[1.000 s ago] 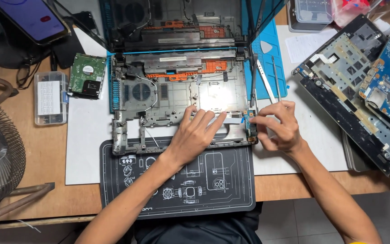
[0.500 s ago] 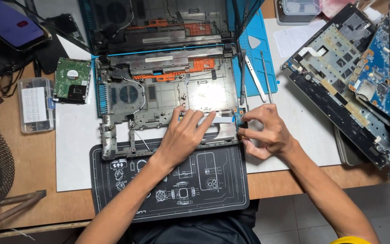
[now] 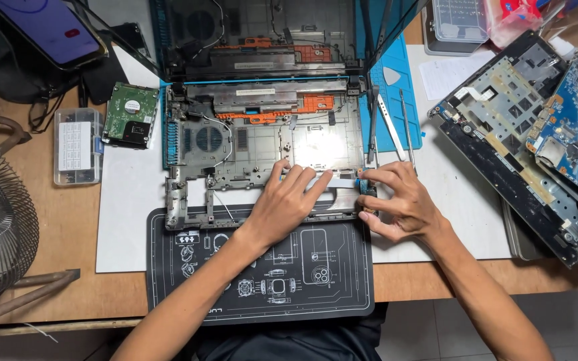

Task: Disconnecting internal ribbon cables and manipulating small electronic components inside a laptop chassis during a repair process.

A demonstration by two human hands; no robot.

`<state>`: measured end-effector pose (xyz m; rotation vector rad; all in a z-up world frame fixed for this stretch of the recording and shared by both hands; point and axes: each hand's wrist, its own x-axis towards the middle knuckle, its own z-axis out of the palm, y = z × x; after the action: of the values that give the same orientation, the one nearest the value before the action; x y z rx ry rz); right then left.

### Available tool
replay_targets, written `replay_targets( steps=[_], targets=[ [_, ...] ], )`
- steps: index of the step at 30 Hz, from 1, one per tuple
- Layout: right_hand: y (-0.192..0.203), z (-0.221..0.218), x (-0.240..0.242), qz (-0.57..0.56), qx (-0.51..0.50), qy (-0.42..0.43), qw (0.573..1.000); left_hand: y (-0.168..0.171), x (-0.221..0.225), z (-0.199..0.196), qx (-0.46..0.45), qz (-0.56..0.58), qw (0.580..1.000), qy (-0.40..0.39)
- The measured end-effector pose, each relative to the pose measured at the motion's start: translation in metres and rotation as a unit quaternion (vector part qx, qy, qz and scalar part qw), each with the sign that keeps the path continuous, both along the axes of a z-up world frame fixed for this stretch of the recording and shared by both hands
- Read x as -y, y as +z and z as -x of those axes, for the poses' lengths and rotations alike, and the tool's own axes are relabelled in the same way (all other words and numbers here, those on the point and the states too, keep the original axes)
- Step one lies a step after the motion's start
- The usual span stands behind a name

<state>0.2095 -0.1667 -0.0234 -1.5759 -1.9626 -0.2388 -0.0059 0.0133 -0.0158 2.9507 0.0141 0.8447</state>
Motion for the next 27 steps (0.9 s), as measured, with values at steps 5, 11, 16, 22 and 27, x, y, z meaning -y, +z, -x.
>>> replay_targets(
  steps=[5,11,16,22,27],
  targets=[
    [0.008,0.005,-0.006,0.031,-0.008,0.006,0.999,-0.001,0.001,0.000,-0.001,0.007,1.000,0.003],
    [0.008,0.003,-0.005,0.024,-0.020,0.005,0.999,-0.004,0.001,-0.001,0.006,0.005,1.000,0.002],
    [0.005,-0.004,0.001,0.010,-0.031,-0.001,0.999,-0.005,0.001,0.000,0.005,0.006,1.000,0.003],
    [0.006,-0.005,-0.001,-0.018,-0.026,-0.010,0.999,-0.007,0.000,0.000,0.006,0.005,1.000,0.002],
    [0.005,-0.001,-0.004,-0.011,-0.028,-0.005,1.000,-0.004,0.000,0.000,0.003,0.006,1.000,0.003]
  ],
)
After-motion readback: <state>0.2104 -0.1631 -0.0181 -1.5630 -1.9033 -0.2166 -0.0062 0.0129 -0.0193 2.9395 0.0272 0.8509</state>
